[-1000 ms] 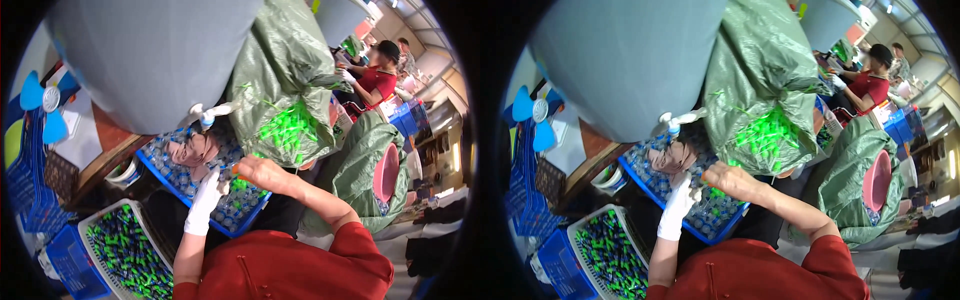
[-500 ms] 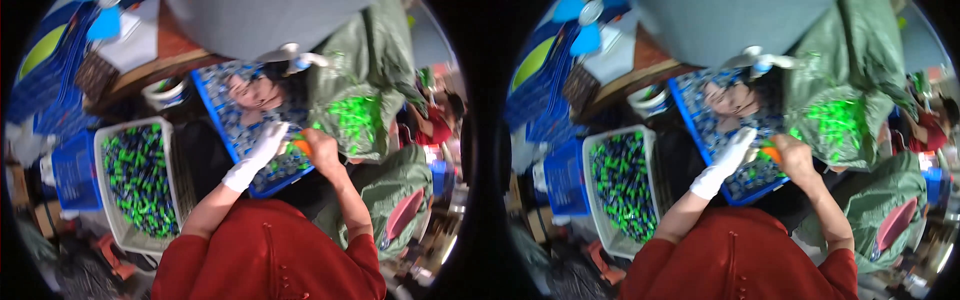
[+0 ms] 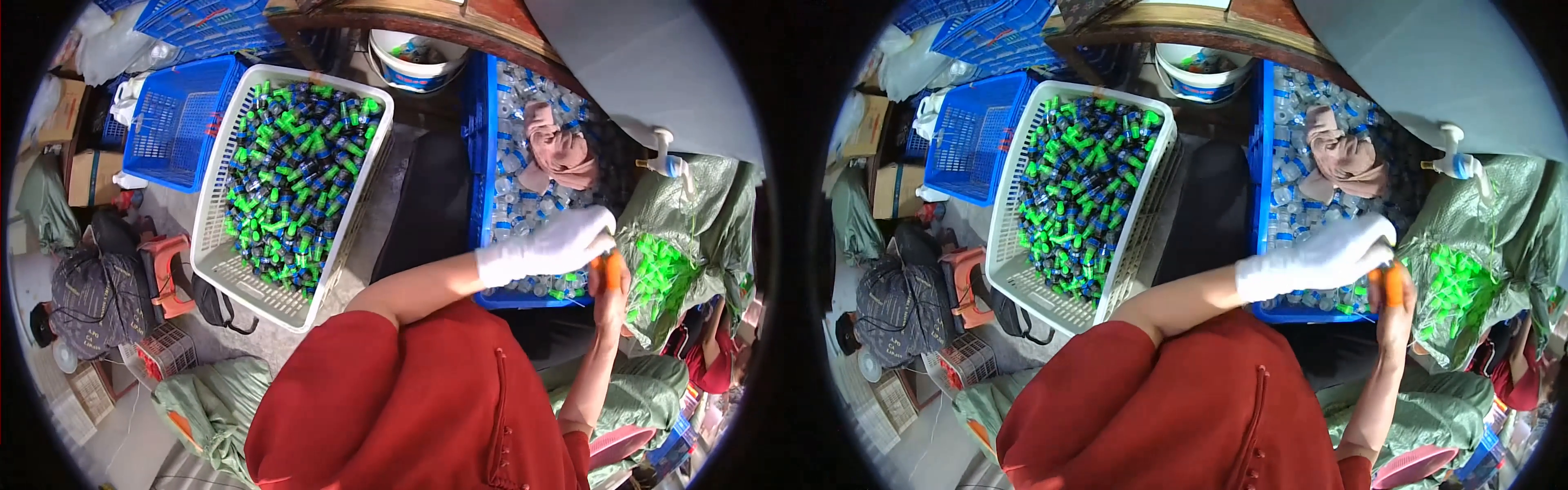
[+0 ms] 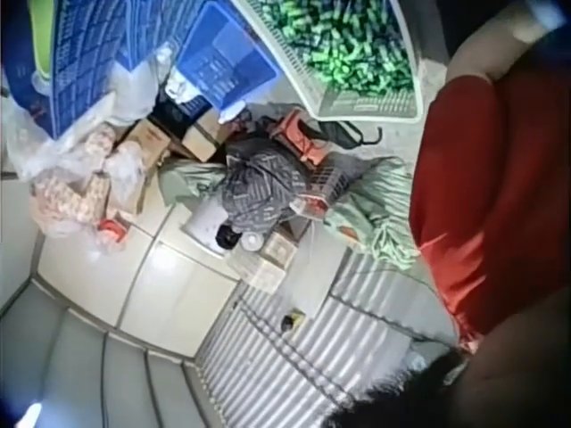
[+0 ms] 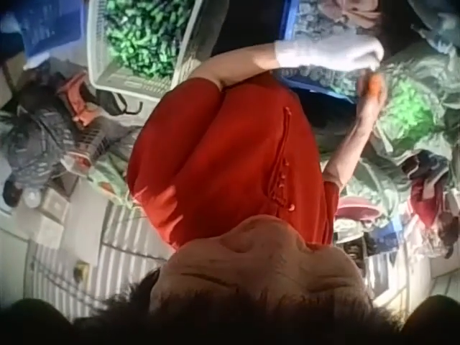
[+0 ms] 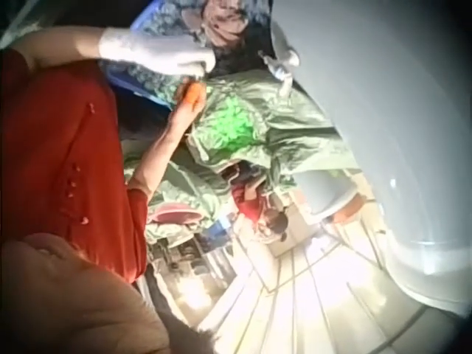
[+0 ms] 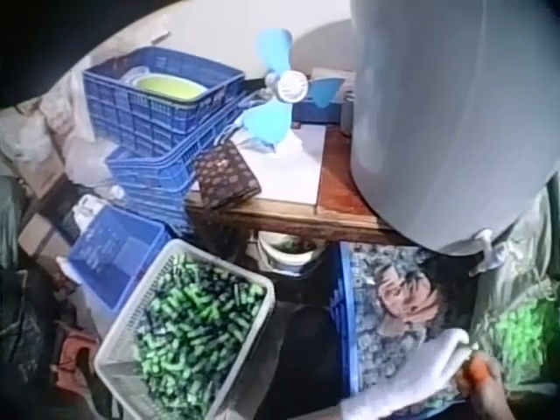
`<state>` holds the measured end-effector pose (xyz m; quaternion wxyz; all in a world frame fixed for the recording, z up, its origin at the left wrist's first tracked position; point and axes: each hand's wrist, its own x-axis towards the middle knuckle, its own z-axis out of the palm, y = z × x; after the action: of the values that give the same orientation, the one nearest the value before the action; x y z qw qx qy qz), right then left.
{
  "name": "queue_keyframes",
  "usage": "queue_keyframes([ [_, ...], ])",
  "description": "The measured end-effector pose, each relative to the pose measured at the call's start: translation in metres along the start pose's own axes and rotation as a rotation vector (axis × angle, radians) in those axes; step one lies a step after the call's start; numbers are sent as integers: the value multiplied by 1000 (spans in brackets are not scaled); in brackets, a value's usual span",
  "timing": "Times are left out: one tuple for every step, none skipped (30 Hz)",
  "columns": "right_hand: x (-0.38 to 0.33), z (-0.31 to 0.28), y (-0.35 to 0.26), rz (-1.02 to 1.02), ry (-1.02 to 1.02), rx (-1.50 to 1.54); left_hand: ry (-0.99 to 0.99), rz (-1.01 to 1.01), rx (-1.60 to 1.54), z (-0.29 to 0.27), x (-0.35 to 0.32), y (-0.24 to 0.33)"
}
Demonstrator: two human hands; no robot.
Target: Assembling small plastic components by attaching orange caps and placing them into bags at a factory workstation.
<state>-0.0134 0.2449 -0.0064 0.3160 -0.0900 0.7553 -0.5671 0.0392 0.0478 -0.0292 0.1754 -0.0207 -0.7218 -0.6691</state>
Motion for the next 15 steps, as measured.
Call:
queue_keyframes([
  [3,14,-12,-98,-25,-66,17,17,89,-21,-2,4],
  [13,34,-25,-192,-48,-134,69,-109,83,-42,-3,3],
  [21,46,-33,-245,-34,-124,261,149,295,-81,-17,-2],
  [25,45,-37,-290,-16,-127,452,68,640,-123,-26,1],
  [30,35,-34,-282,8,-137,400,-341,806,-167,-34,10],
  [34,20,-26,-251,-4,-219,744,-298,839,-203,-60,-19],
  [37,6,-15,-215,-15,-305,686,-423,972,-238,-81,-25],
  [37,-2,-7,-183,-32,-380,632,-485,1213,-262,-97,-28],
  [34,-7,-2,-175,-9,-385,616,-474,1198,-260,-103,-46],
  [31,-9,2,-149,-5,-384,579,-325,1168,-250,-96,-43],
  [29,-10,6,-123,0,-384,542,-176,1131,-237,-87,-42],
  [25,-12,10,-97,5,-384,529,-165,1118,-211,-73,-46],
  [23,-12,14,-97,12,-384,300,-108,1045,-171,-58,-46],
  [19,-13,16,-96,6,-444,71,-49,963,-133,-41,-47],
  [14,-14,19,-92,-1,-504,-122,-90,1151,-98,-26,-47],
])
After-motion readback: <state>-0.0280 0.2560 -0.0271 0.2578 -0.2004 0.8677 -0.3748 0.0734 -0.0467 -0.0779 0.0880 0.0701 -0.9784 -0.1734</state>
